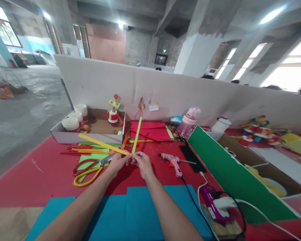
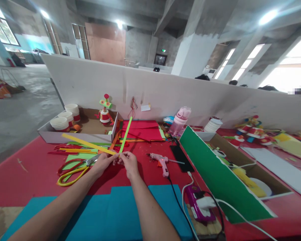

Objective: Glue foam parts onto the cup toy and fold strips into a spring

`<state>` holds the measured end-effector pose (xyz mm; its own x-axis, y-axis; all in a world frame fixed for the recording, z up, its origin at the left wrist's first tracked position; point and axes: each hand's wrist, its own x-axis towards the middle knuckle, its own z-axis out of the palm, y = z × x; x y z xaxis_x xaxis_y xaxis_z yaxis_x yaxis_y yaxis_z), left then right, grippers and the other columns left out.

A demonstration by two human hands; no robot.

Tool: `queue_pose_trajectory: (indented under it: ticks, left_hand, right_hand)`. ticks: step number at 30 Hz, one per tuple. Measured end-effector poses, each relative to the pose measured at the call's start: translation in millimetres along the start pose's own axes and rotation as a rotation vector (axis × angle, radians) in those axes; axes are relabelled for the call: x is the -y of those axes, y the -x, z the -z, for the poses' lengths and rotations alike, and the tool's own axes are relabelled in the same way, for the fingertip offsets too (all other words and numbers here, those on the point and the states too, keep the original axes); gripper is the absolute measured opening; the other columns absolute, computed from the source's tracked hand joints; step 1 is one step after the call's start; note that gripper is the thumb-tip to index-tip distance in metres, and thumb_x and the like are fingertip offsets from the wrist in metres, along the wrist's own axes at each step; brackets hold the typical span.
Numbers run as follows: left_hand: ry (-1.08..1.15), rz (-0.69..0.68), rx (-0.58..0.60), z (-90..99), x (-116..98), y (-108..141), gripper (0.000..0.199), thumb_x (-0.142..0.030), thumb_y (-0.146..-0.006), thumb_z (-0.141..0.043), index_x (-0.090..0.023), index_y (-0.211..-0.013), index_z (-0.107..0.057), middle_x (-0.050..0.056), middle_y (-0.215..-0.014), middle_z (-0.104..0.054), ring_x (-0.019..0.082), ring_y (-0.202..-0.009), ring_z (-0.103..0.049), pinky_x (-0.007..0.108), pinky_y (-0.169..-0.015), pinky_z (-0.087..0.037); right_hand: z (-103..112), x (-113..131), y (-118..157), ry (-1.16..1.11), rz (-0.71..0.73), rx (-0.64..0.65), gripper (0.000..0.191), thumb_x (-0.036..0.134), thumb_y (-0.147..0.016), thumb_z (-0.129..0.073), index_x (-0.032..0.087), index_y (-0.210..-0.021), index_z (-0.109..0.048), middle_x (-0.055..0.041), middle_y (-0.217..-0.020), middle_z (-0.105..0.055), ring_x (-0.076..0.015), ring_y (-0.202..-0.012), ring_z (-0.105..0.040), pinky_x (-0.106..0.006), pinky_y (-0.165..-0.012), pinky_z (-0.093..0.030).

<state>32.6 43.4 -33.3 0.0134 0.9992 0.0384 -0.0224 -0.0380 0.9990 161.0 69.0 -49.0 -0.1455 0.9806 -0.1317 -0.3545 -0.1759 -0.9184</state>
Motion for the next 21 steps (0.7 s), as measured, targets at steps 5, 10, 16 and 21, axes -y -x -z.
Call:
queue_pose_trajectory:
  ticks: [5, 10, 16, 21]
  left_hand:
    - [0.061, 0.002, 0.012, 1.3, 1, 1, 0.032, -0.045, -0.073, -0.067, -0.015, -0.068, -0.061, 0.001, -0.064, -0.059, 0.012, -0.057, -0.051, 0.023, -0.056, -0.039]
    - [0.058, 0.010, -0.004, 4.0, 7, -1, 0.030, -0.043, -0.075, -0.067, -0.014, -0.069, -0.062, 0.003, -0.066, -0.061, 0.012, -0.060, -0.053, 0.024, -0.059, -0.040]
    - [0.115, 0.055, -0.011, 5.3, 9, -2, 0.035, -0.043, -0.074, -0.068, -0.013, -0.059, -0.061, 0.006, -0.063, -0.063, 0.014, -0.060, -0.054, 0.025, -0.061, -0.041]
    - [0.124, 0.044, -0.003, 4.5, 8, -5, 0.037, -0.044, -0.077, -0.065, -0.012, -0.058, -0.061, 0.005, -0.056, -0.060, 0.012, -0.054, -0.051, 0.025, -0.057, -0.038]
  right_hand:
    - [3, 2, 1, -0.031, -0.035, 0.080, 0.033, 0.039, -0.055, -0.081, 0.015, -0.068, -0.063, 0.0036, -0.053, -0.059, -0.0079, -0.049, -0.053, -0.022, -0.054, -0.048]
    - [6, 3, 2, -0.030, -0.066, 0.142, 0.032, 0.038, -0.055, -0.081, 0.015, -0.070, -0.063, 0.0026, -0.057, -0.061, -0.0081, -0.052, -0.054, -0.022, -0.057, -0.048]
    - [5, -1, -2, 0.010, 0.003, 0.111, 0.032, 0.039, -0.056, -0.081, 0.016, -0.069, -0.062, 0.0038, -0.054, -0.060, -0.0082, -0.048, -0.053, -0.022, -0.054, -0.046]
    - [4, -2, -1, -0.034, -0.006, 0.068, 0.031, 0.037, -0.056, -0.081, 0.016, -0.071, -0.063, 0.0044, -0.055, -0.060, -0.0079, -0.049, -0.055, -0.021, -0.056, -0.046]
